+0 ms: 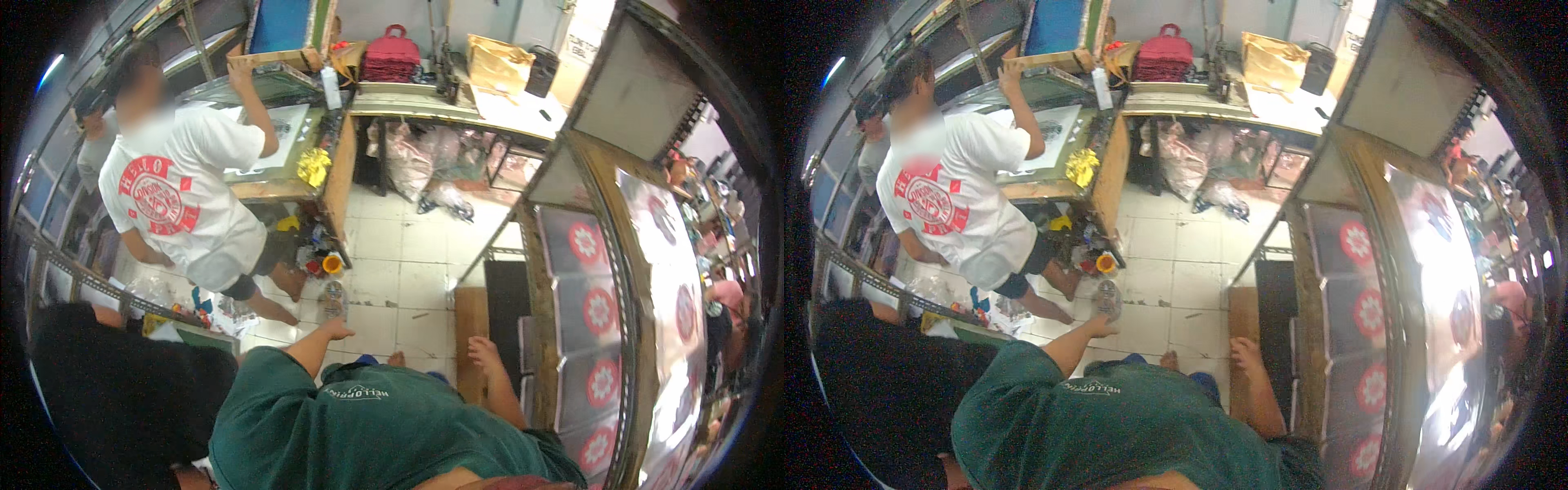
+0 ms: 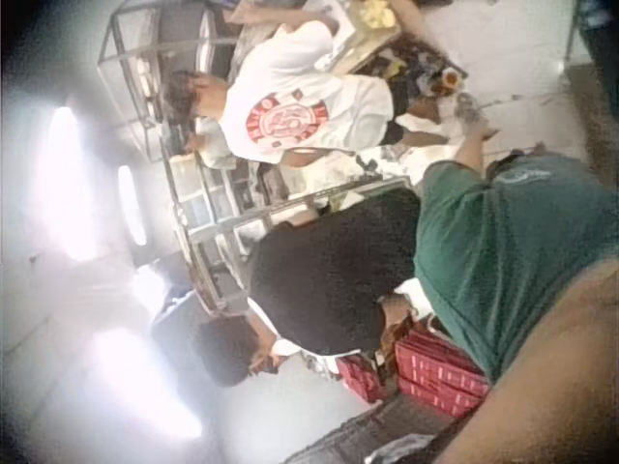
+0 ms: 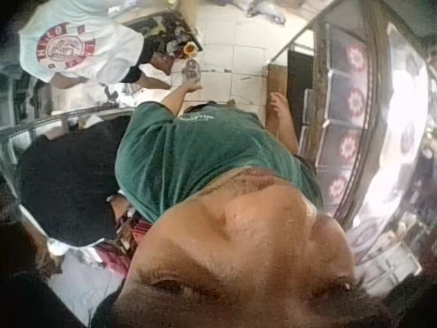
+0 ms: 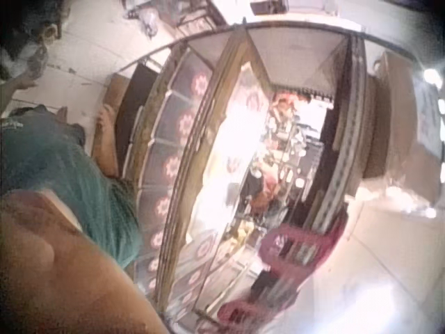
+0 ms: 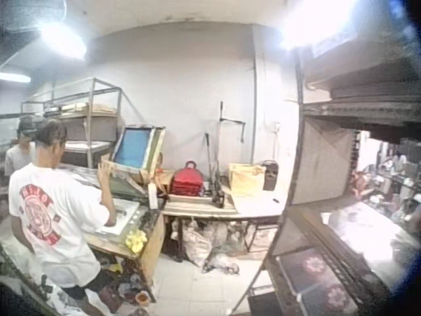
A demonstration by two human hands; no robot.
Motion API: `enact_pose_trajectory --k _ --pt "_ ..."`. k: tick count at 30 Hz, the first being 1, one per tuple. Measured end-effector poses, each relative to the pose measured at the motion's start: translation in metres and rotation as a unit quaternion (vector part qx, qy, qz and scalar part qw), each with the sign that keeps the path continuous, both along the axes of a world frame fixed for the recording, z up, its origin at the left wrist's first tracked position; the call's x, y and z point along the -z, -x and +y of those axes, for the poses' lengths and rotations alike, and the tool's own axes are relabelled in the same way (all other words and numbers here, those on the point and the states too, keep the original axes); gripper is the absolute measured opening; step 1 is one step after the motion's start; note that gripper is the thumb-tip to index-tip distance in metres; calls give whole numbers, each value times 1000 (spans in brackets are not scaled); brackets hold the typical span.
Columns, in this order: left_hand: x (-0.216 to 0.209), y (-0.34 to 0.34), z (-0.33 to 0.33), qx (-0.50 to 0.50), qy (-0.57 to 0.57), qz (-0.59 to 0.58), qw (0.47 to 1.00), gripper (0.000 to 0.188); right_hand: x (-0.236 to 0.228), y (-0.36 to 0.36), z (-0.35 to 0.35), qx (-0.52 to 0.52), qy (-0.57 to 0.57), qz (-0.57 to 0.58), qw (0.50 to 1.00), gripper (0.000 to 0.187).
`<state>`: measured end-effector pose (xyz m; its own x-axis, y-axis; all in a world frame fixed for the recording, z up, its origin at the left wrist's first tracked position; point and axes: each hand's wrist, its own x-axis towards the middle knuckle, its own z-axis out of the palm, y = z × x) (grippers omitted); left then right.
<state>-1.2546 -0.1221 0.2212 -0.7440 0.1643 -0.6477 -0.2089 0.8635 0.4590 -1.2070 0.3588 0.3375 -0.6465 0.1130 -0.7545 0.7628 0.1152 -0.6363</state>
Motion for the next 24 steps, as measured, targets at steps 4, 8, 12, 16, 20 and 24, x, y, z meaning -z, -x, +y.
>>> enact_pose_trajectory --k 4,8,12,16,20,24 --pt "15 76 -6 -45 21 85 995 84 16 99 13 -5 10 1 1000 57" --pt "-47 146 46 -148 -79 10 986 81 75 223 23 -49 -20 -1 999 60" --pt "-56 207 82 -191 -95 52 976 81 98 387 5 -102 -26 53 993 68" --pt "-74 277 103 -189 -88 127 970 77 103 543 -4 -218 -157 202 942 71" --pt "-114 346 111 -273 -93 159 944 74 63 663 -33 -266 -222 286 893 72" --pt "-128 436 125 -302 -99 269 909 69 42 732 -55 -267 -242 303 882 73"
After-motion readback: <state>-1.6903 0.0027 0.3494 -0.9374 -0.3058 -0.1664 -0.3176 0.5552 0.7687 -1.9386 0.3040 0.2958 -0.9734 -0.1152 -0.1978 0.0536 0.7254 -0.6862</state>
